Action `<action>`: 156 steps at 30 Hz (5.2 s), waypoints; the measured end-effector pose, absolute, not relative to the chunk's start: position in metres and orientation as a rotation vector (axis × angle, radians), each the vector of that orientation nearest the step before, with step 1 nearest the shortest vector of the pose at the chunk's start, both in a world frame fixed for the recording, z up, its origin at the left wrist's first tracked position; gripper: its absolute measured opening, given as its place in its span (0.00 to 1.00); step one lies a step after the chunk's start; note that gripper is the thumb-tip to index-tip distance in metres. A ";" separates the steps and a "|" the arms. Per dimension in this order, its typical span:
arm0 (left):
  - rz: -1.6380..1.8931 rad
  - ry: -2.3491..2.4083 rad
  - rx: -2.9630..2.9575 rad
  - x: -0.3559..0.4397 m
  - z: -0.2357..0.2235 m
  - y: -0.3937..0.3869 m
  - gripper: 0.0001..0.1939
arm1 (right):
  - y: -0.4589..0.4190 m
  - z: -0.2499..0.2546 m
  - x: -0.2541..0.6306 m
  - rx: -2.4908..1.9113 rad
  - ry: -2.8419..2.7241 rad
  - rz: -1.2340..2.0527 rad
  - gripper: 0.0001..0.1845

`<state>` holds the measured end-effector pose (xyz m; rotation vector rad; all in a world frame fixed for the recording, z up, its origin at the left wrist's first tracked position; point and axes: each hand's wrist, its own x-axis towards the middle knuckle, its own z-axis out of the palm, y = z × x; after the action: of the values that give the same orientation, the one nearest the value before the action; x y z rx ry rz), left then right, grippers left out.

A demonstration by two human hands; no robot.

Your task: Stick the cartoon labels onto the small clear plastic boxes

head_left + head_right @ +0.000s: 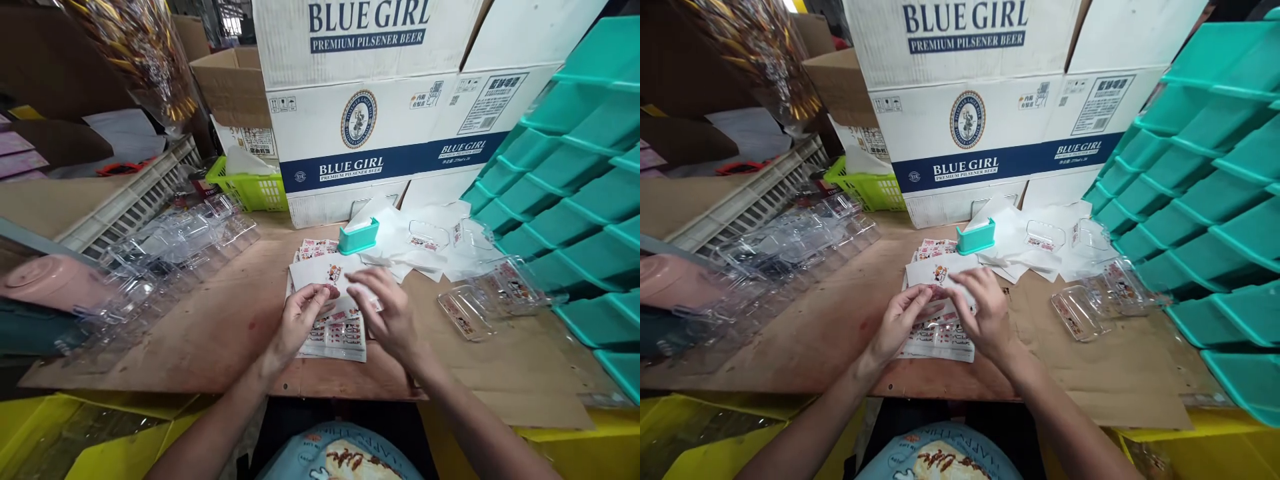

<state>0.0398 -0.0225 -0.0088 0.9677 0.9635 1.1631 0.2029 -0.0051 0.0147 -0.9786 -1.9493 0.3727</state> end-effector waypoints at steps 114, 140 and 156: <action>1.220 0.764 0.396 0.066 -0.010 -0.051 0.13 | -0.098 -0.010 0.225 -0.374 -0.479 2.157 0.39; 1.234 0.817 0.396 0.064 -0.011 -0.051 0.14 | -0.102 -0.010 0.214 -0.600 -0.652 2.003 0.38; 1.216 0.858 0.410 0.063 -0.015 -0.050 0.13 | -0.102 -0.010 0.210 -0.921 -1.028 1.711 0.38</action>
<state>0.0634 -0.0504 -0.0152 0.4098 0.8584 1.2159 0.2102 -0.1017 -0.0098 -0.9209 -1.0278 1.7107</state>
